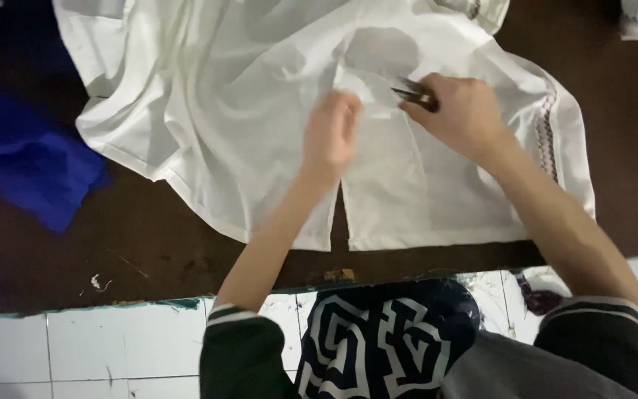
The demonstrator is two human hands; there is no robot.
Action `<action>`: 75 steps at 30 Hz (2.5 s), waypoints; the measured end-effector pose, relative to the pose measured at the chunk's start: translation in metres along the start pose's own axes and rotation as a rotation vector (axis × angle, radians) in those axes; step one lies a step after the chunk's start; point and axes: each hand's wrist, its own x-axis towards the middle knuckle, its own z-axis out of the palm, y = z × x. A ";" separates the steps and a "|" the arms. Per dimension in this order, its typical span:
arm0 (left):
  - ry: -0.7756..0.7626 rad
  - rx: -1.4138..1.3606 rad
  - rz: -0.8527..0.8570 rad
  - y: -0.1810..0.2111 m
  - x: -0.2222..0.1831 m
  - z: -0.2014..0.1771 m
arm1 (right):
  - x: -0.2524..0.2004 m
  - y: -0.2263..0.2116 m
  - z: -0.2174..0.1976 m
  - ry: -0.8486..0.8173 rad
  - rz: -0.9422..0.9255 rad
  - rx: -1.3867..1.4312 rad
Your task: Trimming loose threads from a white garment using thread snips on a work table in a factory setting.
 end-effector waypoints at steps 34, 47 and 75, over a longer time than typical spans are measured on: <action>-0.379 -0.438 -0.221 0.033 -0.033 0.030 | -0.059 0.052 0.008 0.061 0.029 -0.031; -0.261 -0.721 -0.302 0.044 -0.023 0.016 | -0.056 0.034 0.000 -0.114 -0.145 -0.007; -0.276 -0.726 -0.440 0.129 -0.078 -0.039 | -0.061 0.038 0.015 -0.086 -0.054 -0.078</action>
